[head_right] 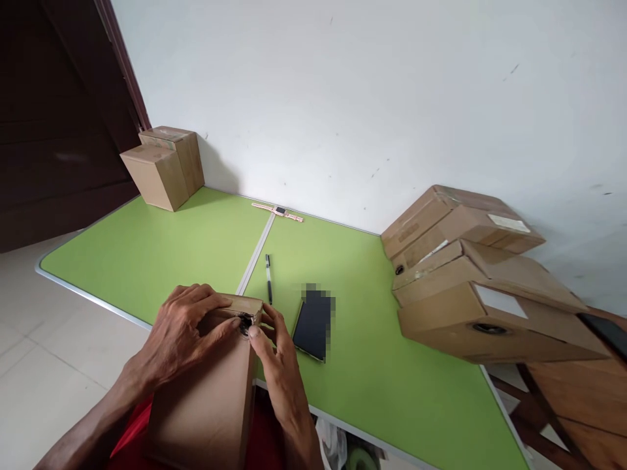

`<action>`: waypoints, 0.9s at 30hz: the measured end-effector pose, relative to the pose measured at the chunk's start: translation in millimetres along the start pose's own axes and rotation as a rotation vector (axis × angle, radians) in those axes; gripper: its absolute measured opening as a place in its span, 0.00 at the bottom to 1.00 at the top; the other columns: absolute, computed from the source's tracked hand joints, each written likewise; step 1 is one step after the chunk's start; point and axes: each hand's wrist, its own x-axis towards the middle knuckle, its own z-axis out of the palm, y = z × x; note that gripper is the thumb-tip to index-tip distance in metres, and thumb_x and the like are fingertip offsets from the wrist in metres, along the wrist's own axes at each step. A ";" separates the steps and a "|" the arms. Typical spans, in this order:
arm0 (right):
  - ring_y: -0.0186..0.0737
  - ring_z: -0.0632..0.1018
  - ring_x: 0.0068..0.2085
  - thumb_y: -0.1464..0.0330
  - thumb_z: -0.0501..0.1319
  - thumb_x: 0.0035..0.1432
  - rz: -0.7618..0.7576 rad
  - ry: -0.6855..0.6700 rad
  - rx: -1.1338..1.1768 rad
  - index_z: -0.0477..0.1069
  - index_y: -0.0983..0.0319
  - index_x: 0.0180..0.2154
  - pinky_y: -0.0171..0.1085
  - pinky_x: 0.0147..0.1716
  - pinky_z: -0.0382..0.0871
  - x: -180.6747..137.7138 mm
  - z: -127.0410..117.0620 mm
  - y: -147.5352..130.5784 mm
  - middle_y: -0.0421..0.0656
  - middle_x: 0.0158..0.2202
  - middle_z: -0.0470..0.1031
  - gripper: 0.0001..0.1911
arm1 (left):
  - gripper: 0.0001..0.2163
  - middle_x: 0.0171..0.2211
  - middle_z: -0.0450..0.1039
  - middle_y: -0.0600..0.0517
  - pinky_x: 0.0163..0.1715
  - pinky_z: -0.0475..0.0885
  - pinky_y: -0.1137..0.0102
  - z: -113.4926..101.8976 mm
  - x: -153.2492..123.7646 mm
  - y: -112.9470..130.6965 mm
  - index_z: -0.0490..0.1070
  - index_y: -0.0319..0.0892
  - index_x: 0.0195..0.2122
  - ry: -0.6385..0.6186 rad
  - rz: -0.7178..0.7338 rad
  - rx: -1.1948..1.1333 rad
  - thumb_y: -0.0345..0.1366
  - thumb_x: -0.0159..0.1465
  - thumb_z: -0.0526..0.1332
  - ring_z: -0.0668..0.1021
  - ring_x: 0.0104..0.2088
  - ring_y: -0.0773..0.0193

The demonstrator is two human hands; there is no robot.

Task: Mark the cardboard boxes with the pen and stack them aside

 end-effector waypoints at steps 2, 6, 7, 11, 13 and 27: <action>0.55 0.76 0.61 0.45 0.64 0.64 -0.007 0.013 -0.028 0.71 0.53 0.62 0.47 0.58 0.71 3.4 3.0 0.4 0.48 0.61 0.77 0.32 | 0.15 0.39 0.80 0.46 0.43 0.68 0.57 -3.5 -1.1 -1.9 0.81 0.44 0.46 -0.008 0.008 -0.003 0.46 0.74 0.58 0.79 0.38 0.53; 0.55 0.79 0.57 0.46 0.63 0.63 -0.018 0.034 -0.085 0.72 0.55 0.61 0.45 0.53 0.74 5.2 11.4 -6.9 0.49 0.59 0.78 0.31 | 0.14 0.39 0.80 0.47 0.42 0.69 0.58 -6.6 -1.8 -1.5 0.81 0.44 0.46 -0.020 -0.012 -0.006 0.44 0.74 0.58 0.79 0.38 0.53; 0.54 0.79 0.56 0.47 0.62 0.64 -0.021 0.039 -0.099 0.71 0.55 0.60 0.45 0.52 0.75 4.3 13.7 -9.8 0.49 0.59 0.78 0.30 | 0.13 0.39 0.80 0.48 0.42 0.69 0.59 -6.2 -1.4 -0.4 0.81 0.44 0.45 -0.010 -0.031 -0.005 0.44 0.73 0.59 0.79 0.38 0.54; 0.53 0.80 0.54 0.51 0.59 0.65 -0.036 0.063 -0.171 0.69 0.58 0.59 0.46 0.49 0.76 -0.7 20.3 -18.8 0.51 0.58 0.77 0.27 | 0.10 0.35 0.79 0.51 0.41 0.69 0.61 -5.3 3.9 6.9 0.81 0.44 0.38 0.020 -0.132 -0.013 0.45 0.66 0.66 0.79 0.37 0.55; 0.52 0.80 0.54 0.52 0.58 0.65 -0.048 0.069 -0.184 0.68 0.59 0.59 0.45 0.50 0.76 -1.8 21.5 -19.6 0.52 0.58 0.77 0.27 | 0.09 0.34 0.79 0.51 0.39 0.68 0.63 -7.3 8.6 11.2 0.81 0.44 0.36 -0.009 -0.174 -0.017 0.43 0.64 0.67 0.79 0.37 0.56; 0.46 0.80 0.40 0.62 0.51 0.68 -0.140 0.014 -0.625 0.76 0.60 0.45 0.41 0.44 0.71 2.2 20.7 -47.5 0.46 0.40 0.82 0.17 | 0.09 0.30 0.79 0.51 0.31 0.63 0.66 0.4 9.0 11.9 0.81 0.44 0.32 -0.029 -0.136 0.158 0.43 0.65 0.66 0.78 0.31 0.58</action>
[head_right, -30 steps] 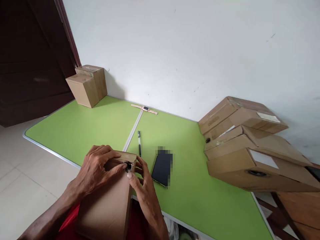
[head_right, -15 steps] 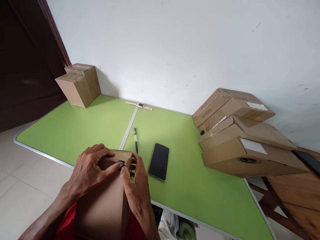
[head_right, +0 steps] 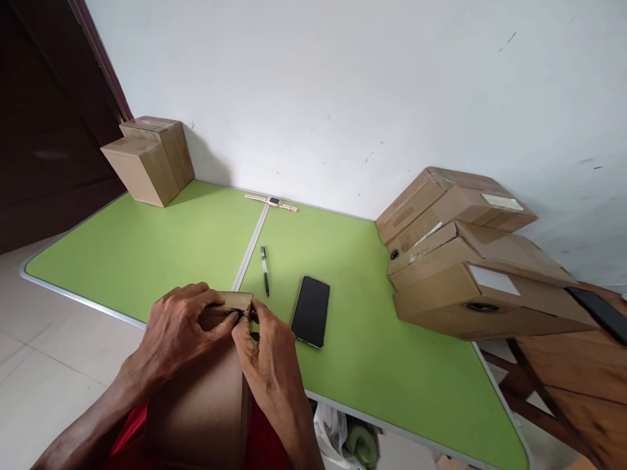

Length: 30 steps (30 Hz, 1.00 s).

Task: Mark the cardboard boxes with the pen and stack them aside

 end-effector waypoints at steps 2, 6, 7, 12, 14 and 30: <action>0.44 0.78 0.35 0.65 0.49 0.67 -0.004 -0.032 -0.080 0.77 0.61 0.46 0.41 0.39 0.69 3.2 -5.7 2.9 0.45 0.35 0.80 0.19 | 0.10 0.32 0.81 0.51 0.33 0.65 0.66 -0.3 0.4 -6.4 0.83 0.46 0.37 -0.029 0.053 -0.036 0.43 0.68 0.65 0.79 0.33 0.58; 0.42 0.76 0.31 0.60 0.48 0.72 -0.025 -0.192 -0.010 0.78 0.59 0.44 0.39 0.34 0.68 19.5 -22.9 18.3 0.43 0.32 0.80 0.21 | 0.12 0.41 0.83 0.49 0.39 0.70 0.65 -7.3 1.4 -27.2 0.83 0.48 0.50 -0.160 0.140 -0.129 0.44 0.72 0.63 0.82 0.39 0.56; 0.43 0.78 0.32 0.57 0.47 0.74 -0.003 -0.215 0.018 0.79 0.58 0.43 0.38 0.34 0.69 27.2 -25.8 24.8 0.44 0.34 0.81 0.23 | 0.13 0.43 0.83 0.49 0.40 0.71 0.64 -9.5 1.3 -32.6 0.81 0.48 0.53 -0.179 0.143 -0.148 0.44 0.71 0.64 0.82 0.40 0.55; 0.51 0.81 0.40 0.54 0.58 0.69 0.276 0.002 -0.251 0.73 0.60 0.33 0.41 0.37 0.67 81.0 -10.3 64.9 0.50 0.36 0.80 0.18 | 0.18 0.47 0.84 0.50 0.42 0.74 0.63 -17.7 -0.2 -50.6 0.80 0.52 0.57 -0.185 0.114 -0.227 0.44 0.67 0.69 0.84 0.43 0.53; 0.55 0.80 0.44 0.60 0.65 0.63 0.328 0.066 -0.322 0.70 0.60 0.31 0.42 0.39 0.65 99.9 4.7 78.1 0.52 0.37 0.80 0.12 | 0.18 0.47 0.85 0.51 0.43 0.75 0.64 -20.0 1.9 -56.4 0.82 0.51 0.55 -0.193 0.105 -0.285 0.45 0.64 0.72 0.84 0.44 0.53; 0.43 0.83 0.36 0.53 0.67 0.62 0.042 0.358 0.652 0.74 0.57 0.42 0.41 0.37 0.77 43.7 5.9 57.2 0.44 0.37 0.83 0.16 | 0.16 0.49 0.81 0.44 0.42 0.78 0.67 -2.3 9.2 -83.6 0.84 0.44 0.51 -0.292 0.053 -0.888 0.42 0.63 0.73 0.84 0.45 0.56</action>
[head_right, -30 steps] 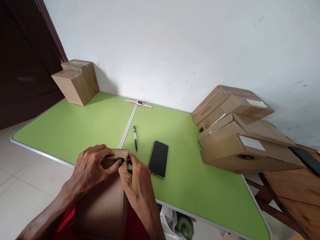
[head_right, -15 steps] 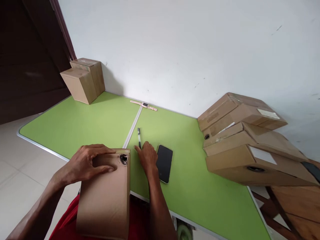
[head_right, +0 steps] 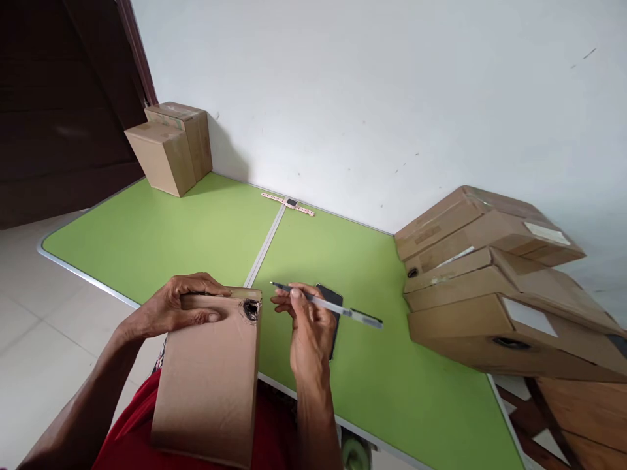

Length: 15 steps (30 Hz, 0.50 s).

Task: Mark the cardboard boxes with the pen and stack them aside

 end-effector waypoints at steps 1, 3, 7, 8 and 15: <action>0.43 0.83 0.38 0.56 0.69 0.62 -0.042 0.014 0.078 0.76 0.57 0.42 0.42 0.39 0.77 -10.0 2.5 -3.3 0.44 0.38 0.82 0.13 | 0.16 0.49 0.81 0.44 0.41 0.78 0.68 0.2 -0.4 1.0 0.84 0.44 0.51 -0.002 -0.005 0.006 0.42 0.63 0.73 0.84 0.45 0.56; 0.43 0.83 0.45 0.60 0.70 0.64 -0.130 -0.006 0.118 0.79 0.56 0.40 0.43 0.46 0.77 -26.0 7.8 -7.1 0.43 0.41 0.82 0.07 | 0.16 0.49 0.81 0.44 0.41 0.78 0.68 0.7 -1.2 2.6 0.84 0.44 0.51 0.004 -0.005 0.023 0.42 0.63 0.73 0.84 0.45 0.56; 0.43 0.81 0.52 0.66 0.66 0.68 -0.264 -0.131 0.034 0.81 0.54 0.41 0.43 0.54 0.74 -40.8 16.2 -11.0 0.42 0.45 0.81 0.04 | 0.15 0.47 0.82 0.45 0.41 0.77 0.69 2.4 -2.0 4.3 0.84 0.43 0.49 0.032 0.007 0.051 0.41 0.63 0.73 0.84 0.44 0.57; 0.43 0.80 0.52 0.66 0.66 0.69 -0.290 -0.149 -0.008 0.81 0.53 0.41 0.43 0.53 0.74 -42.0 17.5 -12.1 0.42 0.45 0.81 0.04 | 0.15 0.47 0.82 0.45 0.41 0.77 0.69 2.7 -1.9 4.6 0.84 0.43 0.49 0.034 0.009 0.051 0.41 0.63 0.73 0.84 0.44 0.57; 0.45 0.79 0.53 0.67 0.63 0.71 -0.378 -0.165 -0.258 0.78 0.54 0.43 0.46 0.54 0.73 -43.4 14.7 -11.6 0.44 0.49 0.77 0.05 | 0.14 0.46 0.81 0.47 0.41 0.76 0.70 2.2 -0.9 4.3 0.84 0.45 0.49 0.036 -0.007 0.055 0.42 0.64 0.72 0.83 0.44 0.59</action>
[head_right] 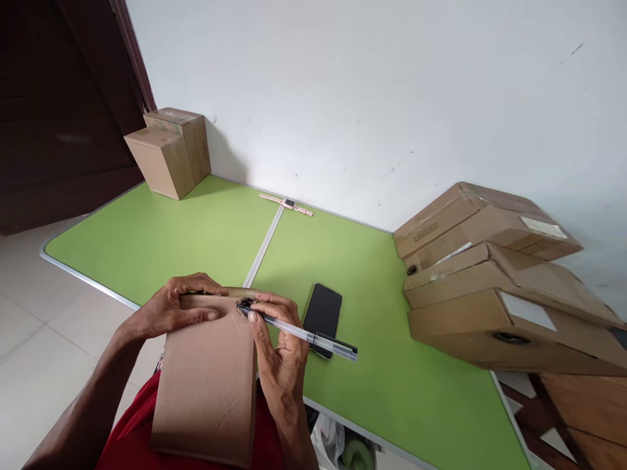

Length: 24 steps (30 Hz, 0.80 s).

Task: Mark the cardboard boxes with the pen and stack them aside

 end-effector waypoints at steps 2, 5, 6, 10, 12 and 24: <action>0.47 0.77 0.55 0.66 0.63 0.71 0.023 -0.021 0.023 0.78 0.54 0.42 0.47 0.55 0.72 -0.8 -2.5 3.0 0.45 0.50 0.76 0.04 | 0.14 0.46 0.81 0.47 0.41 0.76 0.71 -0.1 0.0 -0.6 0.84 0.45 0.50 -0.001 0.011 0.004 0.42 0.65 0.72 0.83 0.43 0.59; 0.47 0.77 0.57 0.65 0.64 0.70 0.077 -0.030 0.091 0.77 0.55 0.39 0.46 0.56 0.73 -0.4 -6.4 5.6 0.45 0.49 0.76 0.04 | 0.14 0.47 0.81 0.47 0.41 0.76 0.70 -0.1 0.0 -1.4 0.84 0.45 0.50 -0.005 0.012 0.009 0.43 0.65 0.72 0.83 0.44 0.59; 0.47 0.77 0.56 0.65 0.64 0.69 0.088 -0.023 0.114 0.77 0.56 0.38 0.45 0.54 0.74 -0.1 -7.6 5.7 0.45 0.48 0.76 0.05 | 0.14 0.47 0.81 0.46 0.41 0.76 0.70 -0.1 0.1 -1.5 0.84 0.45 0.50 -0.005 0.008 0.010 0.43 0.65 0.72 0.83 0.44 0.58; 0.46 0.79 0.53 0.64 0.65 0.68 0.109 0.018 0.171 0.76 0.56 0.36 0.41 0.46 0.77 0.2 -11.6 4.5 0.45 0.44 0.77 0.07 | 0.15 0.48 0.81 0.45 0.42 0.76 0.68 -0.2 -0.3 -2.6 0.83 0.44 0.49 -0.003 -0.005 0.014 0.43 0.65 0.71 0.83 0.45 0.57; 0.46 0.80 0.51 0.63 0.66 0.67 0.131 0.049 0.190 0.76 0.56 0.35 0.41 0.45 0.77 1.8 -14.4 4.7 0.44 0.43 0.78 0.07 | 0.15 0.47 0.81 0.46 0.41 0.76 0.68 -0.3 -0.8 -3.3 0.83 0.44 0.49 0.001 -0.014 0.019 0.44 0.65 0.71 0.83 0.45 0.57; 0.39 0.74 0.27 0.62 0.59 0.71 0.429 -0.274 -0.776 0.66 0.59 0.25 0.37 0.29 0.65 86.6 -17.9 62.6 0.40 0.23 0.70 0.19 | 0.13 0.47 0.83 0.47 0.44 0.76 0.68 -0.6 -2.5 1.2 0.84 0.46 0.47 0.023 -0.035 0.069 0.46 0.65 0.70 0.84 0.46 0.56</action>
